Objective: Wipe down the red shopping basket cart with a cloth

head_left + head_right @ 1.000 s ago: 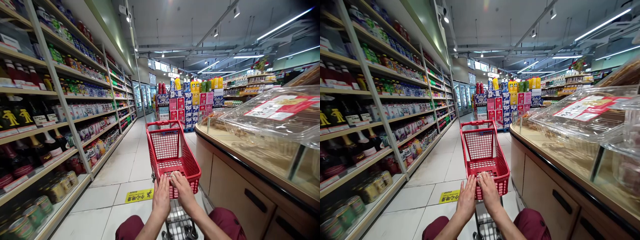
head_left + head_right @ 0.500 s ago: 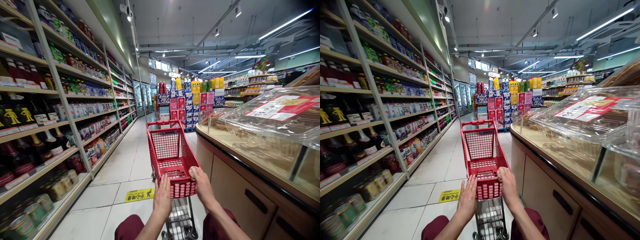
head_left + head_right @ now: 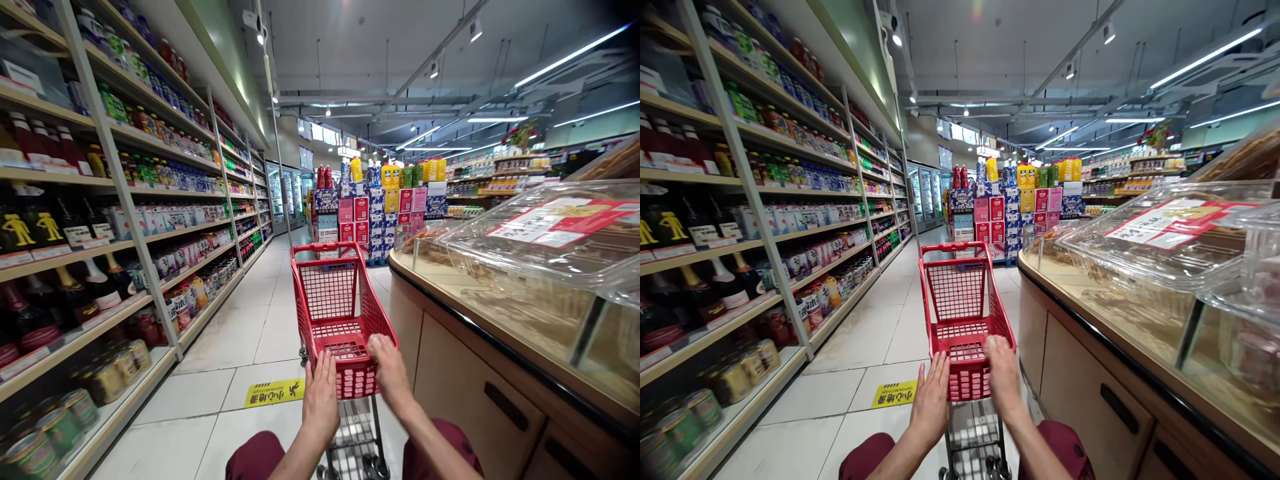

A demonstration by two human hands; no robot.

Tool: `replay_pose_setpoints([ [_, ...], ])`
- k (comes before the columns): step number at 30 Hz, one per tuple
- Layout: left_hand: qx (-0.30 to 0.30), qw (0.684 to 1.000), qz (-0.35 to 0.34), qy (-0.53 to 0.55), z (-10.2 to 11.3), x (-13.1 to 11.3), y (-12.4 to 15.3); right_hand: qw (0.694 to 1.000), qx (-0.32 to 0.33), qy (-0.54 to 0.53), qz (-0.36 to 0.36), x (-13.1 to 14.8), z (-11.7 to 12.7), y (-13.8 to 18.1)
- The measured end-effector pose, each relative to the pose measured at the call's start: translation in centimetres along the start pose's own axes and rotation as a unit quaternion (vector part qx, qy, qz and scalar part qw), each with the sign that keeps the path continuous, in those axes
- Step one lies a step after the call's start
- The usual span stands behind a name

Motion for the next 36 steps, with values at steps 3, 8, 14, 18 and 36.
replay_pose_setpoints([
  [3,0.023,1.0,-0.002,0.013,0.3,-0.3,-0.1,0.995,0.033,-0.042,0.084,3.2,-2.2,1.3],
  [8,0.007,1.0,0.006,0.025,1.2,0.8,-0.3,0.999,-0.02,-0.001,0.042,0.0,-1.0,-0.4],
  [14,0.012,1.0,0.024,0.011,0.4,2.1,-0.7,0.995,-0.004,-0.011,0.1,2.2,-2.6,1.1],
  [18,0.007,1.0,0.006,0.0,0.6,2.0,-0.6,0.993,0.031,0.003,0.115,1.5,-2.1,1.1],
  [36,-0.011,0.973,-0.029,0.228,1.9,-7.0,-5.5,0.984,0.106,-0.105,-0.092,-1.5,1.6,0.2],
])
Point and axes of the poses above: each hand's wrist, its own y-axis away from the middle knuckle, its own z-axis out of the back of the hand, x = y × z, the point moved 7 cm from there along -y, towards the middle knuckle, and after that the axes turned 6 degrees about -x, right-handed, at the moved point
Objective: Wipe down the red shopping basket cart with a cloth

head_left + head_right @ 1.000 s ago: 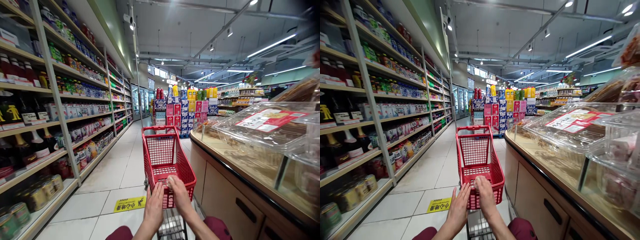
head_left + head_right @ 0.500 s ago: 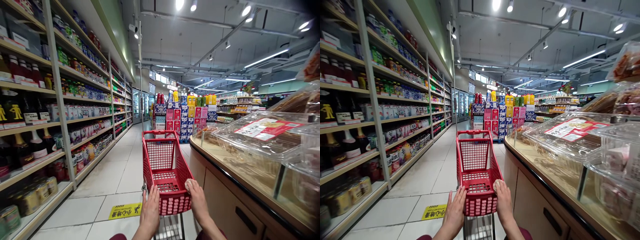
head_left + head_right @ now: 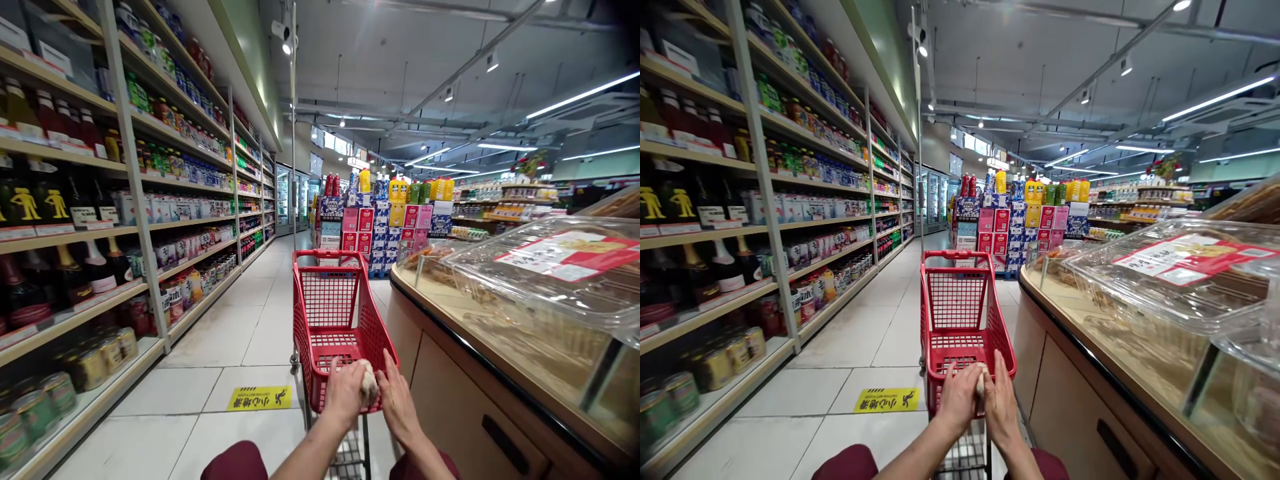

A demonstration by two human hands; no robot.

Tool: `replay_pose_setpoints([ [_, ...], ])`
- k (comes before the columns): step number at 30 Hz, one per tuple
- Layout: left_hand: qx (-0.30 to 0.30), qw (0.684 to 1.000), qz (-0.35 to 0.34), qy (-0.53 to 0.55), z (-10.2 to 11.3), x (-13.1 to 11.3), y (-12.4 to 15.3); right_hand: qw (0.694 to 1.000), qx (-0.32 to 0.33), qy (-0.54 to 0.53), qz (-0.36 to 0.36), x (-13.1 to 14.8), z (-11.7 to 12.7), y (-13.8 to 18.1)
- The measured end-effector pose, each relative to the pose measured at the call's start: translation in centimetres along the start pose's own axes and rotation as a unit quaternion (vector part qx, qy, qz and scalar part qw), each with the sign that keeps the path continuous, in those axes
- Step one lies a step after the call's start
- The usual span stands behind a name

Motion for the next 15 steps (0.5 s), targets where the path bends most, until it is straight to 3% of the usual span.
replay_pose_setpoints([
  [4,-0.054,0.998,-0.026,-0.006,3.3,2.8,1.0,0.992,0.056,0.114,0.022,-2.2,0.3,0.4],
  [8,-0.094,0.994,0.013,-0.051,7.0,6.7,2.5,0.991,0.053,0.116,0.035,-1.5,0.3,0.7],
  [10,-0.091,0.992,0.04,-0.076,6.7,6.9,2.6,0.992,0.041,0.108,0.058,-0.8,-0.1,0.6],
  [12,-0.067,0.992,0.047,-0.099,4.7,5.8,2.4,0.992,0.023,0.105,0.072,-0.5,-0.7,0.5],
  [15,-0.033,0.992,0.001,-0.124,1.3,3.5,2.1,0.991,0.003,0.108,0.078,-1.3,-1.0,0.4],
])
Point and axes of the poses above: each hand's wrist, its own y-axis away from the middle knuckle, its own z-axis out of the back of the hand, x = y × z, the point moved 7 cm from there along -y, towards the middle knuckle, and after that the axes turned 6 degrees about -x, right-handed, at the moved point
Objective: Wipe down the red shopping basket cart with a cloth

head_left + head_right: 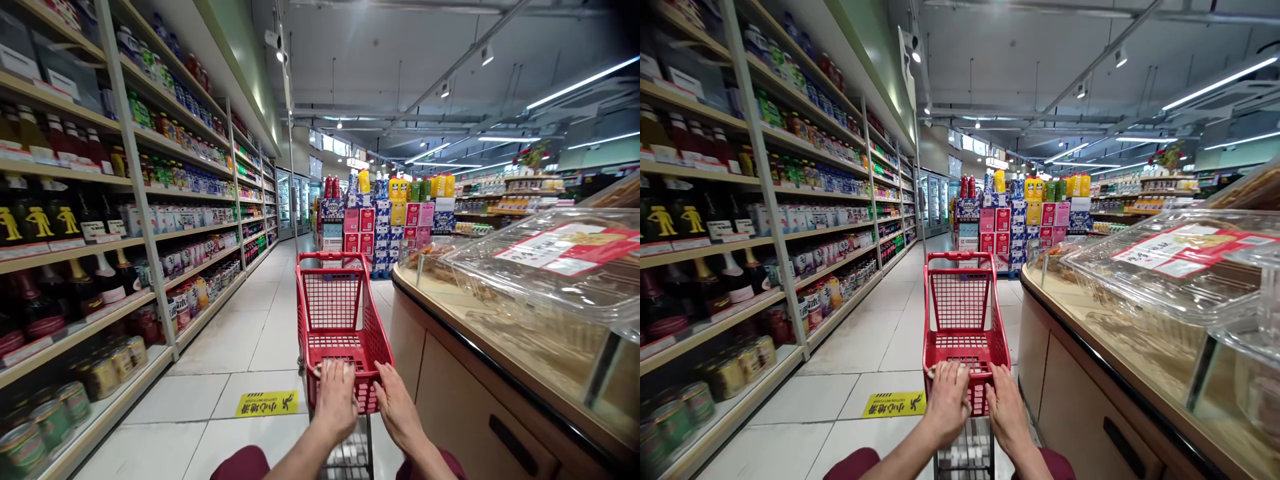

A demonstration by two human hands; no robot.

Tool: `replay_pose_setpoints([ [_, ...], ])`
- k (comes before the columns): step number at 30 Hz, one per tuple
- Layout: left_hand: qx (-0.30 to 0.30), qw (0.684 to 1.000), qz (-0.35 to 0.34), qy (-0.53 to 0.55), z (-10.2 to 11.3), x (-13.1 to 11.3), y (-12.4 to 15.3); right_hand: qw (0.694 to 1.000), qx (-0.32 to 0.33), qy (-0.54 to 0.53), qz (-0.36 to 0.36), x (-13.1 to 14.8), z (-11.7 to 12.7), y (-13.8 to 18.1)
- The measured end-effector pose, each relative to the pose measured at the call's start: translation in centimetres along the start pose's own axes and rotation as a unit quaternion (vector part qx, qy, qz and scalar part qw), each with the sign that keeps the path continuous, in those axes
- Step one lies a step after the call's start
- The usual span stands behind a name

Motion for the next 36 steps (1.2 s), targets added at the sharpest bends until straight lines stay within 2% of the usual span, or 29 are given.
replay_pose_setpoints([
  [3,-0.004,0.998,-0.054,-0.021,-0.7,-0.2,0.3,1.0,-0.001,0.007,0.003,-1.2,0.4,0.3],
  [7,-0.025,0.994,-0.101,-0.033,1.9,3.3,1.5,1.0,0.0,-0.006,-0.001,-1.9,1.3,1.2],
  [10,-0.042,0.997,-0.06,-0.034,3.5,4.7,2.2,0.999,-0.023,-0.031,-0.015,-1.6,1.2,1.7],
  [12,-0.046,0.998,-0.028,-0.019,3.1,3.7,2.1,0.997,-0.048,-0.04,-0.037,-1.6,1.0,1.6],
  [13,-0.036,0.999,-0.032,-0.004,2.6,2.4,1.8,0.996,-0.062,-0.042,-0.049,-1.8,0.9,1.5],
  [16,0.02,0.995,-0.091,0.039,0.8,-1.5,0.2,0.994,-0.079,-0.045,-0.055,-2.4,1.0,0.9],
  [18,0.056,0.99,-0.118,0.048,0.6,-2.2,-0.6,0.997,-0.055,-0.05,-0.034,-2.7,1.2,0.5],
  [22,0.117,0.989,-0.082,0.033,2.0,1.2,-0.6,0.999,-0.017,-0.046,-0.004,-2.1,1.0,0.9],
  [24,0.128,0.99,-0.053,0.021,3.0,3.0,0.0,0.999,-0.012,-0.04,0.019,-1.0,0.4,1.6],
  [26,0.129,0.991,-0.035,0.012,3.6,3.5,0.6,0.999,-0.006,-0.031,0.044,0.0,-0.3,2.4],
  [28,0.131,0.991,-0.021,0.002,3.3,2.8,1.0,0.999,0.01,-0.01,0.049,-0.1,-0.7,2.8],
  [31,0.122,0.992,-0.024,-0.016,1.6,0.2,1.4,0.999,0.04,0.032,0.018,-2.7,0.0,2.6],
  [34,0.075,0.993,-0.089,-0.01,-1.0,-3.4,1.5,0.996,0.069,0.051,-0.002,-6.5,1.6,1.4],
  [36,0.017,0.988,-0.156,-0.012,-2.1,-5.6,1.6,0.996,0.074,0.056,-0.015,-8.7,2.7,0.3],
])
Point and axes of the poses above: each hand's wrist, its own y-axis away from the middle knuckle, its own z-axis out of the back of the hand, x = y × z, the point moved 7 cm from there along -y, towards the middle knuckle, and after that the axes turned 6 degrees about -x, right-handed, at the moved point
